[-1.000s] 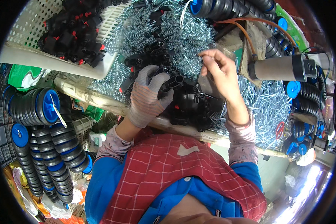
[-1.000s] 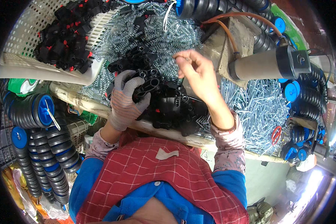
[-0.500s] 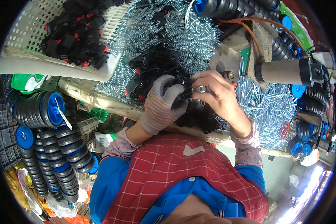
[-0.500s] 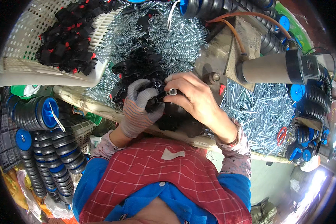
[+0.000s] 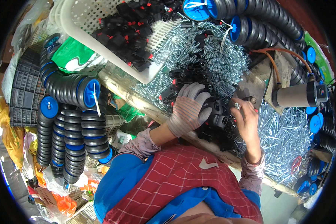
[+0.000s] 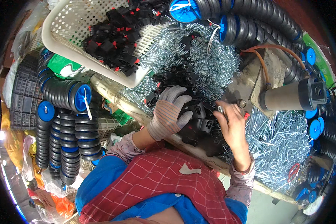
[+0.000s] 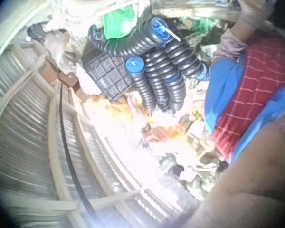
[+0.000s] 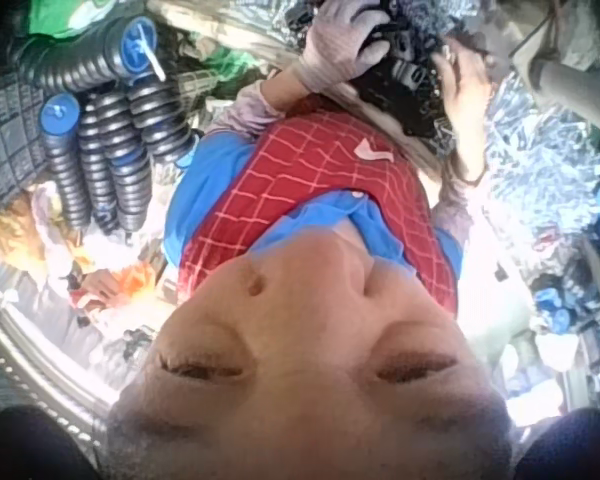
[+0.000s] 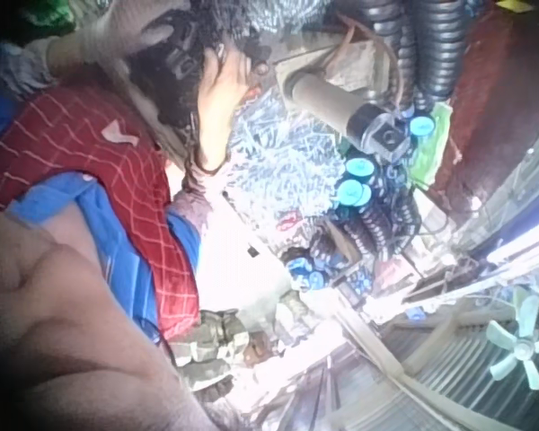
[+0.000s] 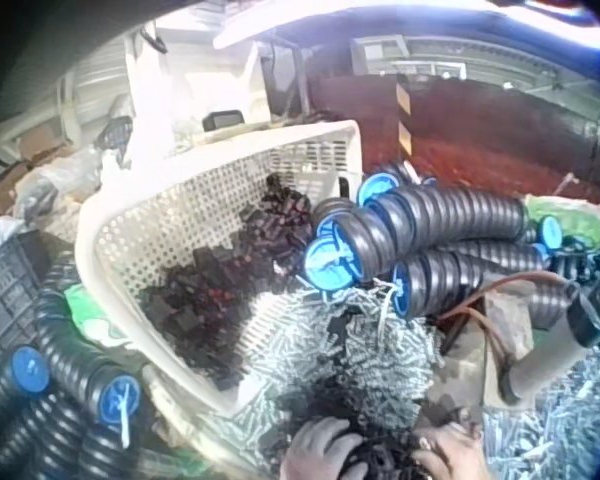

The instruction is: The person repeatedly picks up black plastic components and metal springs, inserts the springs into the components, and places the assembled units into a white basket. The person also handles blue plastic caps and stacks them on the workbench.

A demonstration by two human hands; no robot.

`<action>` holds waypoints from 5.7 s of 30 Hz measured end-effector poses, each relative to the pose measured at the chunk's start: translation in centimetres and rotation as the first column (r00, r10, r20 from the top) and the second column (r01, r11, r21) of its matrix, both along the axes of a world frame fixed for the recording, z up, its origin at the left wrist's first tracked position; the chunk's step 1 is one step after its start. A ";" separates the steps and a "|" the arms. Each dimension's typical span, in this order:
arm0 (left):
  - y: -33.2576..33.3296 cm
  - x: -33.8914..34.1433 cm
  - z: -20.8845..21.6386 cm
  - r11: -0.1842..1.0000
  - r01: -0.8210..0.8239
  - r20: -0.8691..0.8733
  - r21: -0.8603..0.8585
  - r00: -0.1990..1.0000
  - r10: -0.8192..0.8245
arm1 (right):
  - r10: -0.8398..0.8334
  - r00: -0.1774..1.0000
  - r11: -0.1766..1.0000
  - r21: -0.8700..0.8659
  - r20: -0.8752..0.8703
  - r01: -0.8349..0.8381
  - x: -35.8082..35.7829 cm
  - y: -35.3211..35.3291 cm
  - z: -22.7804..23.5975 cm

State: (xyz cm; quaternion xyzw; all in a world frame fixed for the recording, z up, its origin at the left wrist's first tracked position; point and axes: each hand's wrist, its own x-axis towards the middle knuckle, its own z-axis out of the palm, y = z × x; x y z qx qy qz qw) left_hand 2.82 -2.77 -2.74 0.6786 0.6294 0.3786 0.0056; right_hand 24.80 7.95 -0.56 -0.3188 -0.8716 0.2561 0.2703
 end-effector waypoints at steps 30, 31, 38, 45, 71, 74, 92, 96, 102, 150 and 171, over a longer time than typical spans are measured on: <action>18.0 -24.4 -0.3 0.768 -0.620 -0.825 0.160 0.344 0.449 | -0.166 0.966 0.949 -0.298 -0.200 0.102 7.8 -0.6 -3.9; 17.2 -24.1 -0.7 0.720 -0.693 -0.832 0.015 0.391 0.394 | -0.150 0.963 0.958 -0.273 -0.222 0.086 7.8 -0.6 -3.8; 17.5 -24.0 -2.2 0.427 -0.895 -0.909 -0.129 0.278 0.309 | -0.157 0.956 0.958 -0.273 -0.247 0.087 7.9 -0.3 -3.9; 19.2 -26.1 -1.8 0.390 -0.911 -0.977 -0.133 0.187 0.103 | -0.137 0.979 0.989 -0.079 -0.150 0.126 8.6 -0.3 -4.9; 3.6 -6.0 7.5 0.996 0.053 0.281 -0.066 0.959 -0.032 | -0.291 0.906 0.913 -0.374 -0.307 0.166 5.5 -0.2 -5.9; 1.0 -6.5 5.3 0.984 0.150 0.300 -0.101 0.947 -0.113 | -0.211 0.916 0.912 -0.407 -0.341 0.058 3.3 -0.4 -3.6; 0.6 -7.3 3.0 0.998 0.052 0.030 -0.034 0.998 -0.051 | 0.424 0.874 0.752 0.446 0.238 -0.486 -12.0 3.7 5.6; 0.8 -7.4 2.0 0.999 0.034 0.181 -0.012 0.983 -0.031 | 0.433 0.898 0.886 0.214 -0.071 -0.411 -11.8 5.1 4.7; 1.1 -7.4 0.6 0.998 0.045 0.151 0.046 0.987 -0.051 | 0.219 0.898 0.965 0.049 0.382 -0.256 -7.9 8.1 0.0; 0.4 -6.8 -1.7 0.975 0.173 0.216 0.142 0.955 -0.201 | -0.279 0.950 0.730 -0.612 0.139 0.304 16.8 -5.0 4.9; -5.5 -6.5 3.3 0.978 0.007 0.054 0.206 0.998 -0.018 | 0.002 0.932 0.999 0.050 0.361 -0.021 -2.3 4.2 -4.8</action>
